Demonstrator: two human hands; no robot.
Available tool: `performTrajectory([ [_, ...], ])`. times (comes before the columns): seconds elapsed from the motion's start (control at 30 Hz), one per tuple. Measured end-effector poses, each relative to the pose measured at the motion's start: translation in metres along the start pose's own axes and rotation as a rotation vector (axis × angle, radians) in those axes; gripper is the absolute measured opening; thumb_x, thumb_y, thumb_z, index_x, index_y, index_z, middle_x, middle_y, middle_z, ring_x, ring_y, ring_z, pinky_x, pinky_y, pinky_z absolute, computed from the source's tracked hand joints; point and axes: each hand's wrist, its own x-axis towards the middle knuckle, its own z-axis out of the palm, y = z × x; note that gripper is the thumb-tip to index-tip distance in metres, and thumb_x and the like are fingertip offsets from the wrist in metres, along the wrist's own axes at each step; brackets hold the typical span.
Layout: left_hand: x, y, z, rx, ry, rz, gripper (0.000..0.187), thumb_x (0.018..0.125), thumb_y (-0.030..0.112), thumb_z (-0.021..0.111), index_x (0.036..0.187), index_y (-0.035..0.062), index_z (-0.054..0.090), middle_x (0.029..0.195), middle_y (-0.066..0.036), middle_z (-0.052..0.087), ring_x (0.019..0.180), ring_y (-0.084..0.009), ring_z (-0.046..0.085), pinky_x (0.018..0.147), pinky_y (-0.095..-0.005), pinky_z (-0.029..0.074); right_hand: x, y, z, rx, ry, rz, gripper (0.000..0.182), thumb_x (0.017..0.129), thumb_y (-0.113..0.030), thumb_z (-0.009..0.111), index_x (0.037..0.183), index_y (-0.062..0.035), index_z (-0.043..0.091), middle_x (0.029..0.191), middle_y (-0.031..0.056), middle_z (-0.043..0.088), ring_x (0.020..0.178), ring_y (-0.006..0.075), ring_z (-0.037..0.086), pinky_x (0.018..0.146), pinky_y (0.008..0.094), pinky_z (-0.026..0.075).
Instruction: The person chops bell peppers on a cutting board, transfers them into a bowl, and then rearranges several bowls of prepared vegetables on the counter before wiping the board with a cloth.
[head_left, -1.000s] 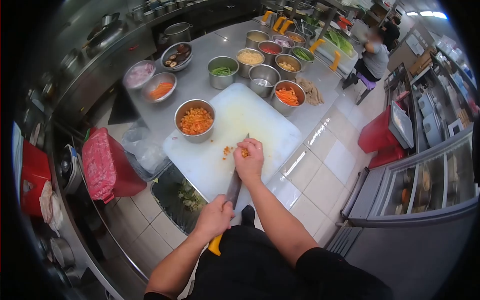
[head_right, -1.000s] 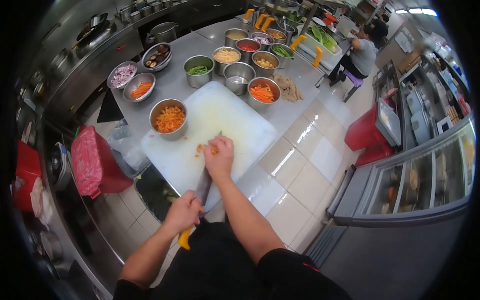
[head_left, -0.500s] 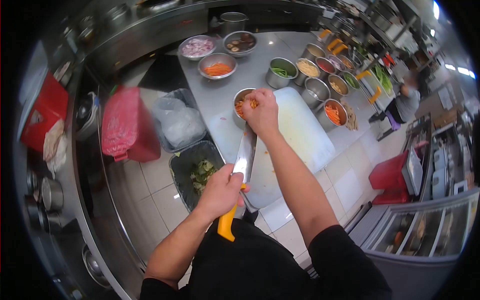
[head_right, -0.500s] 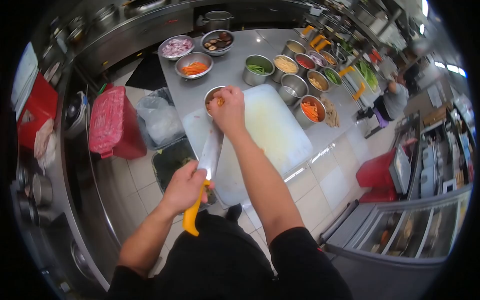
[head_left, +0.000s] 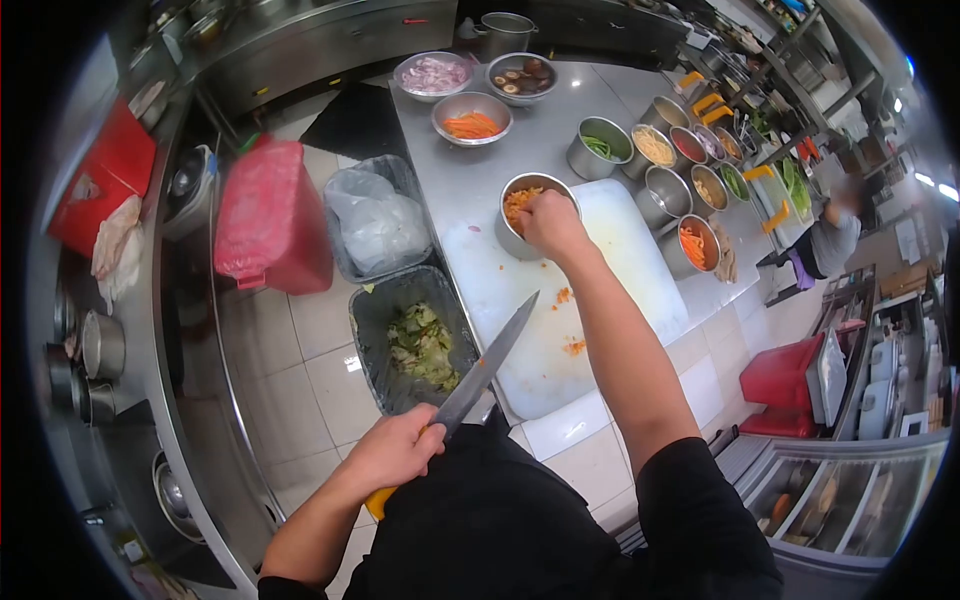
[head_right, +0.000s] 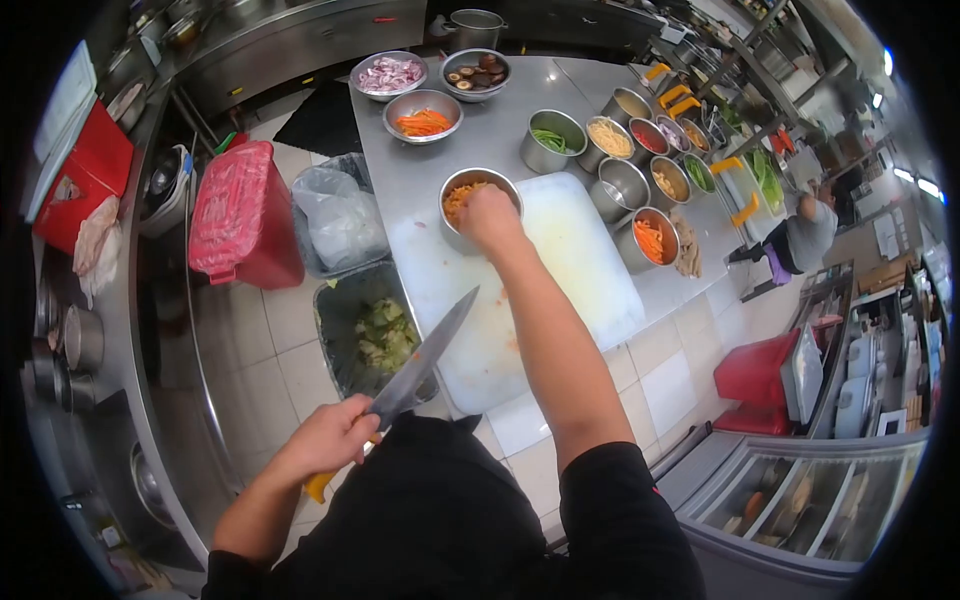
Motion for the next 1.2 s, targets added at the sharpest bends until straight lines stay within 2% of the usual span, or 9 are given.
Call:
performTrajectory([
  [0.1, 0.01, -0.023, 0.006, 0.474, 0.381, 0.398, 0.03, 0.098, 0.022, 0.062, 0.123, 0.0068, 0.066, 0.092, -0.021, 0.071, 0.079, -0.0357, 0.07, 0.075, -0.0427, 0.056, -0.012, 0.005, -0.007, 0.094, 0.339, -0.175, 0.021, 0.092, -0.016, 0.063, 0.096, -0.0003, 0.076, 0.099, 0.0276, 0.069, 0.1, 0.0412, 0.067, 0.091, 0.0463, 0.054],
  [0.17, 0.001, -0.007, -0.007, 0.518, 0.41, 0.262, 0.037, 0.098, 0.025, 0.062, 0.132, 0.0116, 0.064, 0.094, -0.021, 0.068, 0.088, -0.0388, 0.068, 0.08, -0.048, 0.055, -0.024, 0.012, -0.022, 0.235, 0.526, -0.178, 0.017, 0.092, -0.013, 0.064, 0.098, -0.0007, 0.075, 0.091, 0.0251, 0.07, 0.095, 0.0399, 0.068, 0.087, 0.0458, 0.055],
  [0.37, 0.011, -0.001, -0.027, 0.696, 0.622, 0.223, 0.043, 0.095, 0.025, 0.067, 0.136, 0.0145, 0.064, 0.092, -0.024, 0.061, 0.075, -0.0448, 0.067, 0.069, -0.0523, 0.056, -0.079, 0.062, -0.033, 0.38, 0.329, 0.171, 0.019, 0.093, -0.013, 0.065, 0.102, 0.0013, 0.074, 0.102, 0.0195, 0.073, 0.092, 0.0299, 0.072, 0.082, 0.0407, 0.056],
  [0.47, 0.023, 0.01, -0.03, 0.742, 0.629, 0.171, 0.041, 0.095, 0.025, 0.067, 0.135, 0.0141, 0.065, 0.094, -0.024, 0.062, 0.076, -0.0444, 0.067, 0.071, -0.0523, 0.056, -0.083, 0.076, 0.014, 0.331, 0.242, 0.062, 0.016, 0.092, -0.012, 0.064, 0.097, -0.001, 0.073, 0.102, 0.021, 0.069, 0.092, 0.0382, 0.067, 0.086, 0.0455, 0.055],
  [0.67, 0.039, -0.003, 0.001, 0.825, 0.6, 0.152, 0.046, 0.097, 0.027, 0.065, 0.141, 0.0161, 0.061, 0.098, -0.024, 0.062, 0.076, -0.0427, 0.068, 0.071, -0.0524, 0.056, -0.075, 0.08, 0.064, 0.077, 0.273, -0.26, 0.017, 0.09, -0.011, 0.062, 0.096, -0.0009, 0.075, 0.101, 0.0186, 0.067, 0.099, 0.0385, 0.062, 0.091, 0.0455, 0.053],
  [0.77, 0.038, -0.003, 0.024, 0.778, 0.571, 0.173, 0.048, 0.094, 0.026, 0.068, 0.141, 0.0159, 0.062, 0.095, -0.023, 0.063, 0.077, -0.0416, 0.068, 0.07, -0.0505, 0.056, -0.098, 0.088, 0.042, 0.153, 0.084, -0.278, 0.017, 0.089, -0.009, 0.064, 0.097, 0.001, 0.075, 0.102, 0.0184, 0.069, 0.1, 0.0371, 0.062, 0.092, 0.045, 0.052],
  [0.87, 0.034, -0.001, 0.031, 0.758, 0.502, 0.216, 0.048, 0.093, 0.026, 0.071, 0.14, 0.0189, 0.063, 0.094, -0.019, 0.064, 0.078, -0.0384, 0.067, 0.07, -0.0484, 0.056, -0.116, 0.111, 0.031, 0.19, 0.211, -0.323, 0.017, 0.089, -0.007, 0.063, 0.098, 0.0009, 0.075, 0.102, 0.0198, 0.069, 0.1, 0.0393, 0.062, 0.093, 0.0463, 0.051],
  [1.07, 0.046, 0.007, 0.013, 0.791, 0.532, 0.272, 0.045, 0.093, 0.027, 0.072, 0.137, 0.0213, 0.065, 0.095, -0.017, 0.063, 0.081, -0.0373, 0.067, 0.072, -0.047, 0.056, -0.12, 0.14, 0.039, -0.013, 0.385, 0.068, 0.017, 0.088, -0.003, 0.058, 0.097, 0.0023, 0.073, 0.102, 0.0255, 0.066, 0.101, 0.044, 0.061, 0.093, 0.0478, 0.052],
  [1.2, 0.081, 0.015, -0.019, 0.858, 0.555, 0.357, 0.045, 0.093, 0.025, 0.071, 0.137, 0.0212, 0.065, 0.093, -0.018, 0.062, 0.08, -0.0387, 0.066, 0.072, -0.0469, 0.055, -0.131, 0.114, 0.04, 0.129, 0.127, -0.11, 0.018, 0.087, -0.001, 0.058, 0.096, 0.0038, 0.072, 0.105, 0.0264, 0.066, 0.102, 0.0441, 0.06, 0.093, 0.0495, 0.051],
])
